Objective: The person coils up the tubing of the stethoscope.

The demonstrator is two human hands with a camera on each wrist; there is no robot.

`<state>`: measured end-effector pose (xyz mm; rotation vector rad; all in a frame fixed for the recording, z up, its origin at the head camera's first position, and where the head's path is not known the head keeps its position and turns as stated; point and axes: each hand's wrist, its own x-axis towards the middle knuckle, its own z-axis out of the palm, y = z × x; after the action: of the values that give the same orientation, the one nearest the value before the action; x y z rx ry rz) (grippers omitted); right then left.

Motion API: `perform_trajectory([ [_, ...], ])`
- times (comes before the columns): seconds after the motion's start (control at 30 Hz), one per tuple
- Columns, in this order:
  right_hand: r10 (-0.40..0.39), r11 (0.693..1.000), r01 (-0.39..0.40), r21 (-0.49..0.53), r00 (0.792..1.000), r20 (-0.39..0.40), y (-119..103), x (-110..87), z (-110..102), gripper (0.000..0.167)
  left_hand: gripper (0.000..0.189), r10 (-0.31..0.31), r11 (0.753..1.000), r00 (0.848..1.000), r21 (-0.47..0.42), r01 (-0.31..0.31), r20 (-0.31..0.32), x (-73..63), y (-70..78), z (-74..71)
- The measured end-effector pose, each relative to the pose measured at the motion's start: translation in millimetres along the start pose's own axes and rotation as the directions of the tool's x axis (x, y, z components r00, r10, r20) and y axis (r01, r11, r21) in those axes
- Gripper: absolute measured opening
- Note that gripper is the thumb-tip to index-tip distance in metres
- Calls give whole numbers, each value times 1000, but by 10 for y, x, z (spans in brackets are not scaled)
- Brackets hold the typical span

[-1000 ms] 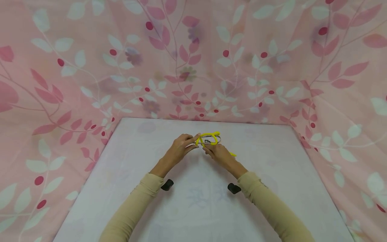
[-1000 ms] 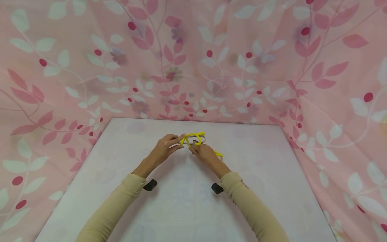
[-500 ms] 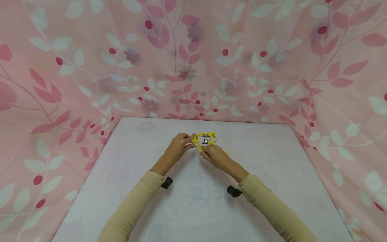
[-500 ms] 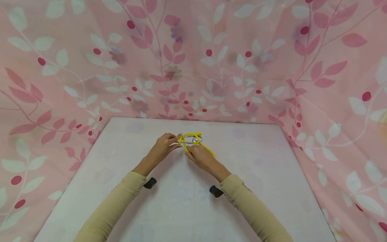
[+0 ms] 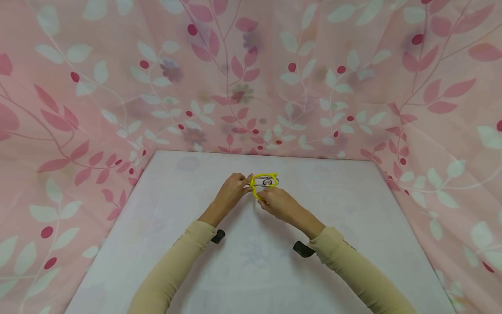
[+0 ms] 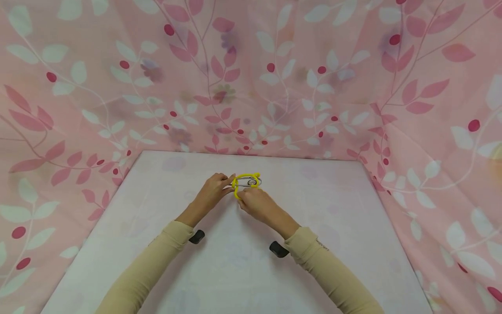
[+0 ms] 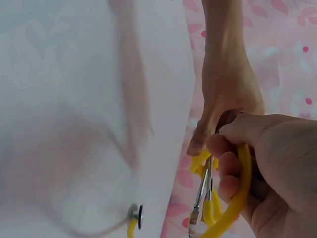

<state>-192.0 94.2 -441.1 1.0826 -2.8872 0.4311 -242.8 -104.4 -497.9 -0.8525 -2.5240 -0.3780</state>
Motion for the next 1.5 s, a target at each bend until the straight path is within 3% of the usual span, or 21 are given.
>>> perform_trajectory([
  [0.27,-74,995,62,-77,984,-160,67,2,-85,17,51,51,998,998,29,-50,-29,-60,42,17],
  [0.63,-92,996,86,-35,966,-241,294,145,-188,16,53,72,991,997,-113,-75,-28,-143,158,-45],
  [0.87,-38,997,49,53,980,-198,468,238,-234,17,53,104,985,991,-130,-115,-88,-163,192,-91],
  [1.0,-45,988,69,142,985,-165,599,272,-271,19,55,117,976,986,-167,-136,-120,-170,208,-125],
  [1.1,-51,962,85,259,989,-136,700,287,-288,21,56,144,968,981,-186,-167,-130,-170,221,-151],
  [1.27,-62,895,91,437,995,-80,841,286,-262,27,58,171,960,975,-199,-197,-139,-153,241,-190],
  [1.5,-73,865,90,494,996,-54,984,275,-139,24,57,194,951,975,-223,-214,-109,-148,246,-229],
])
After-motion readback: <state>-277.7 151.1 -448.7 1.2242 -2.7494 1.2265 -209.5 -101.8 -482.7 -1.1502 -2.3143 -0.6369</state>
